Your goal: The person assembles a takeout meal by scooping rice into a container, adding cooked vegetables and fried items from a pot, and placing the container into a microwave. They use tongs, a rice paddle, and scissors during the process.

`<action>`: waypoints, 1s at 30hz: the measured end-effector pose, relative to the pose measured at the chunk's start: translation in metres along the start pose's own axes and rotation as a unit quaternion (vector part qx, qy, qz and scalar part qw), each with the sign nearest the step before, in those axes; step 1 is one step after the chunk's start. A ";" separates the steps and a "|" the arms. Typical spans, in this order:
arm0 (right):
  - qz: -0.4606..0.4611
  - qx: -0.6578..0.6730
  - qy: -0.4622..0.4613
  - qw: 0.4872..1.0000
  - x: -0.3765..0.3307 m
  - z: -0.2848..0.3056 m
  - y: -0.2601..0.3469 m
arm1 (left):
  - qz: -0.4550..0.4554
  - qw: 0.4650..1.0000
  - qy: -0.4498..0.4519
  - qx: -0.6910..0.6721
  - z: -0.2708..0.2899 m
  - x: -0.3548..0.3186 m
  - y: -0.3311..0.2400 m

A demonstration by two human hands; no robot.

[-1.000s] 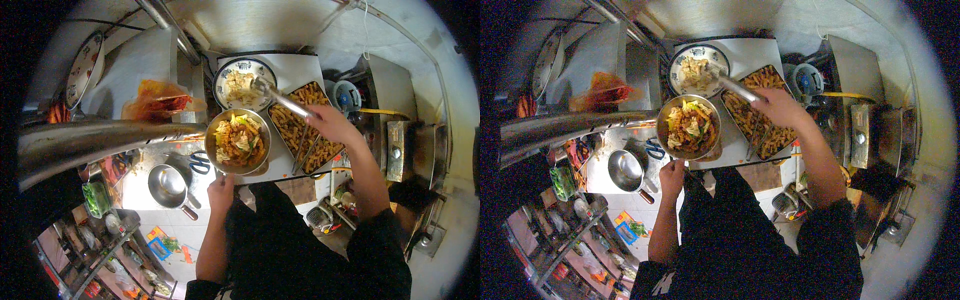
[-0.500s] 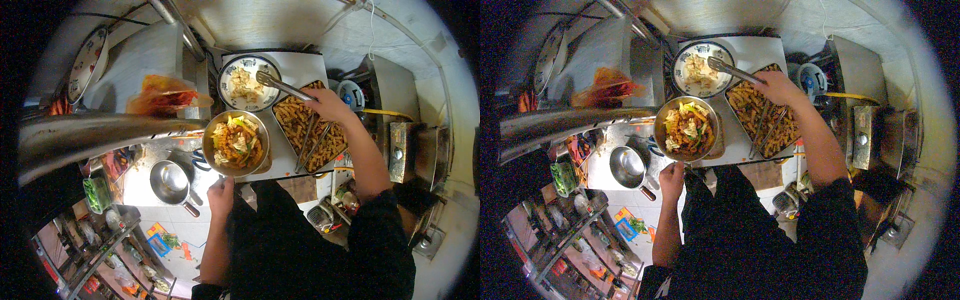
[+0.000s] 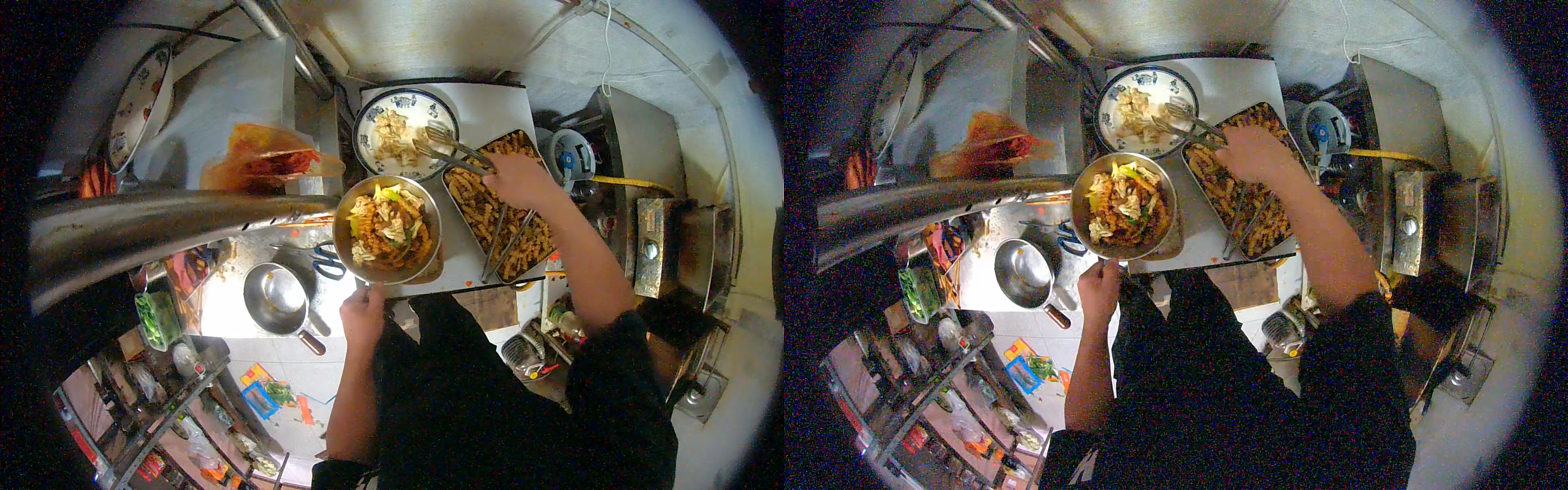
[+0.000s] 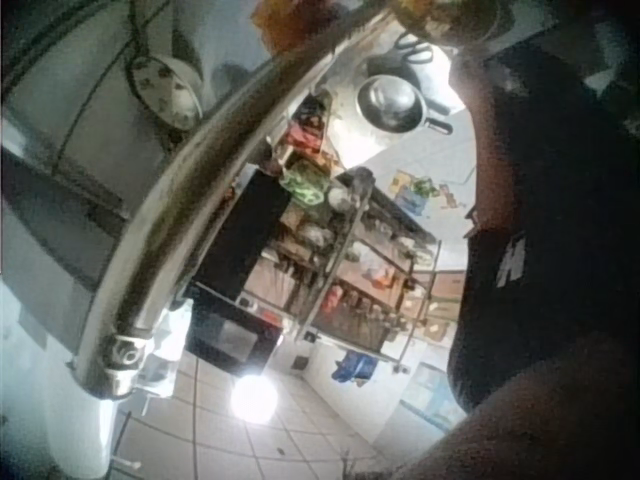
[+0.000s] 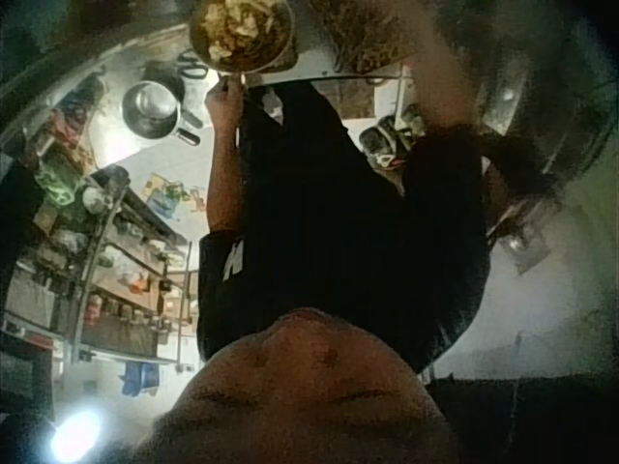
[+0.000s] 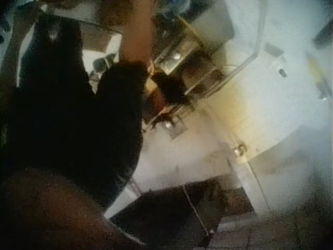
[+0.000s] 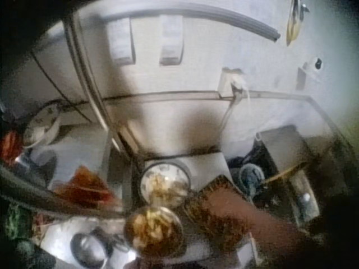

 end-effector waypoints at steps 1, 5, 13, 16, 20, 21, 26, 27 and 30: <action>-0.016 -0.025 0.023 0.999 0.007 -0.015 -0.001 | -0.004 1.000 -0.007 0.014 0.002 -0.001 0.000; 0.010 -0.032 0.006 0.999 0.011 -0.020 0.010 | -0.018 1.000 -0.018 -0.014 0.007 -0.003 -0.001; 0.069 0.180 0.124 0.973 -0.085 0.037 0.039 | 0.003 1.000 0.015 0.005 0.012 -0.006 0.010; 0.115 0.096 0.037 0.988 -0.103 0.042 0.079 | 0.007 1.000 0.014 0.013 0.020 -0.020 0.009; 0.072 0.066 0.162 0.982 -0.129 0.021 0.110 | 0.025 1.000 0.006 0.005 0.045 -0.041 0.014; 0.062 0.087 0.221 0.969 -0.141 0.018 0.114 | 0.023 1.000 0.005 -0.005 0.052 -0.046 0.015; -0.052 0.176 0.398 0.899 -0.180 -0.011 0.154 | 0.000 1.000 -0.008 0.001 0.099 -0.069 0.031; -0.076 0.198 0.420 0.883 -0.185 -0.019 0.169 | 0.003 1.000 -0.013 -0.002 0.107 -0.071 0.036; 0.010 0.188 0.345 0.920 -0.182 -0.029 0.234 | -0.046 0.997 -0.051 -0.028 0.148 -0.083 0.044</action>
Point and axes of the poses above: each hand's wrist, its own x-axis towards the middle knuckle, its own z-axis out of the back of the hand, y = z × x, the point moved 10 cm from there along x, towards the middle knuckle, and after that the axes turned 10 degrees about -y, right-handed, at the moved point
